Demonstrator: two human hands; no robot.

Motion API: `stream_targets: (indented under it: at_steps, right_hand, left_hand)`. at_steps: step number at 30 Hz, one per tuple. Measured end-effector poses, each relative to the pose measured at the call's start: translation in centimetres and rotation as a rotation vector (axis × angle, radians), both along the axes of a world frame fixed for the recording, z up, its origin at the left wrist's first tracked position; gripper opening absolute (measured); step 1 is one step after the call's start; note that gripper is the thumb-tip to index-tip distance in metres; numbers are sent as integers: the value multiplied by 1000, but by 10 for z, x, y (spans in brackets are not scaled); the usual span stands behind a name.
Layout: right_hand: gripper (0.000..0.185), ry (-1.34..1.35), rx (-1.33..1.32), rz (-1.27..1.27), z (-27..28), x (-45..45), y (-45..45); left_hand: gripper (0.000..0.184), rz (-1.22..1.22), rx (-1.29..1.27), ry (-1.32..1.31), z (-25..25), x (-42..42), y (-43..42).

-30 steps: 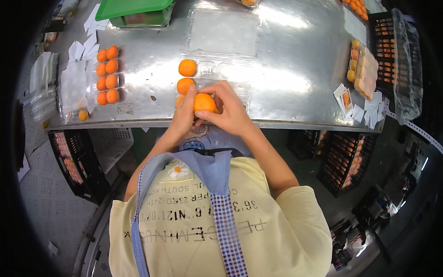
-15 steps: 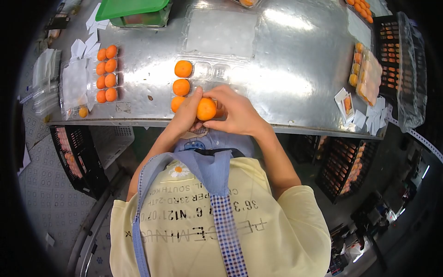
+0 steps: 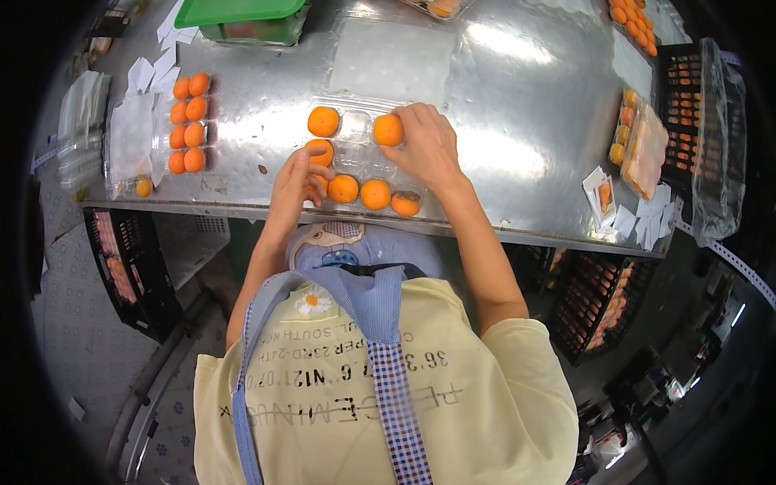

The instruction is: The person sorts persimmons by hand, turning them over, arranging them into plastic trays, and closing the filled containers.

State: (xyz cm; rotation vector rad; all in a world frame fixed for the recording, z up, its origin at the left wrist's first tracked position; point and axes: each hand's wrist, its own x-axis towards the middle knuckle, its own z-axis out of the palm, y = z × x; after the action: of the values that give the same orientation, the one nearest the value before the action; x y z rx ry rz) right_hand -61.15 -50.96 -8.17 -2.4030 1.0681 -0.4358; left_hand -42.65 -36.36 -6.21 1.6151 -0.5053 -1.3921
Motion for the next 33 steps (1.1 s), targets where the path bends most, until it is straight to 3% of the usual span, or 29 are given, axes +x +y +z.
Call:
stream_targets:
  at_steps: [8,22,25,28,33]
  right_hand:
    - [48,-7,-76,1,-14,2,3]
    - [54,62,-107,-88,-6,6,18]
    - [57,-16,-93,-139,16,31,17]
    - [58,-65,-102,-2,13,67,21]
    - [43,81,-151,25,-8,120,33]
  left_hand:
    - [39,136,-19,33,-9,13,18]
    - [24,-62,-96,73,-13,44,15]
    - [24,-61,-118,104,-23,57,21]
    - [24,-55,-95,109,-26,68,23]
    - [23,-54,-101,96,-26,84,27]
